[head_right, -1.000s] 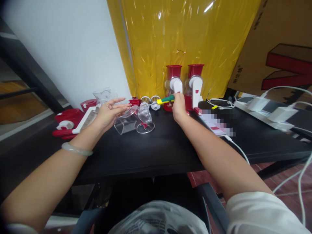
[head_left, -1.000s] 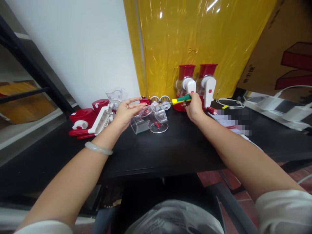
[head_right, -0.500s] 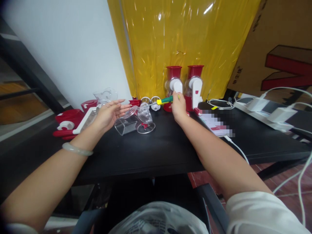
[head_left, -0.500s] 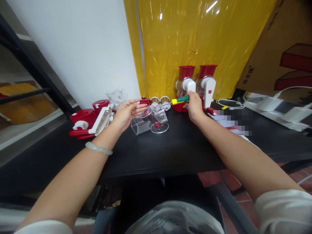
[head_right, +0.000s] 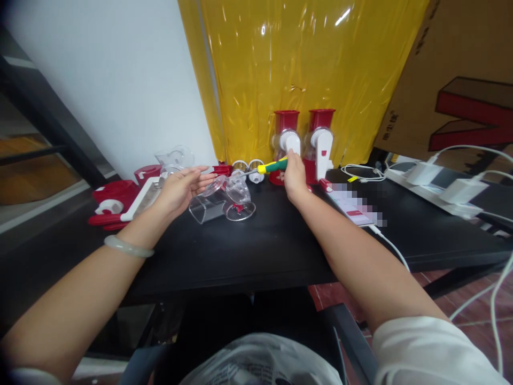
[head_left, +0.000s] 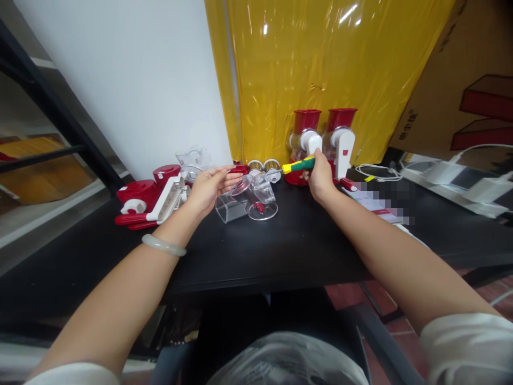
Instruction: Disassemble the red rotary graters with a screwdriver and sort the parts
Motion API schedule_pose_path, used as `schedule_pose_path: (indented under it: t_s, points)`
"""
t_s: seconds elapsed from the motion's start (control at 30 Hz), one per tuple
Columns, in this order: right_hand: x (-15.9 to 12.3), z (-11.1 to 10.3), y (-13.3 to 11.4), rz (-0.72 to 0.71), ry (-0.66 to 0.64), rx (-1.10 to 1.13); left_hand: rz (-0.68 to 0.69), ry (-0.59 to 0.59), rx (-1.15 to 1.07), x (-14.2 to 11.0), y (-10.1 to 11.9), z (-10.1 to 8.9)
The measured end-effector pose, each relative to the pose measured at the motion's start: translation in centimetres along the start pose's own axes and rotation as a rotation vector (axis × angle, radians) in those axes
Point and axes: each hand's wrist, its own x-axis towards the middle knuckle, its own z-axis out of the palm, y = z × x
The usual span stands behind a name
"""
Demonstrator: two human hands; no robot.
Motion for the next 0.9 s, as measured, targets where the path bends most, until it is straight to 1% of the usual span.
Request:
schedule_pose_path:
  t_s: [0.1,0.2,0.57,0.73,0.9]
  points:
    - [-0.32,-0.01,-0.24,0.062,0.038,0.025,0.001,-0.002,-0.022,0.02,-0.02,0.09]
    - [-0.52,0.04,-0.63,0.083,0.032,0.043,-0.002,0.007,-0.03,-0.01,0.03,0.18]
    - [-0.41,0.02,-0.61,0.089,0.022,0.067,0.021,-0.02,-0.037,-0.11,0.02,0.14]
    - [-0.43,0.05,-0.87,0.106,0.042,0.07,0.035,-0.029,-0.04,-0.1,-0.03,0.12]
    - [-0.1,-0.06,-0.49,0.103,0.047,0.14,0.04,-0.036,-0.027,-0.2,0.07,0.21]
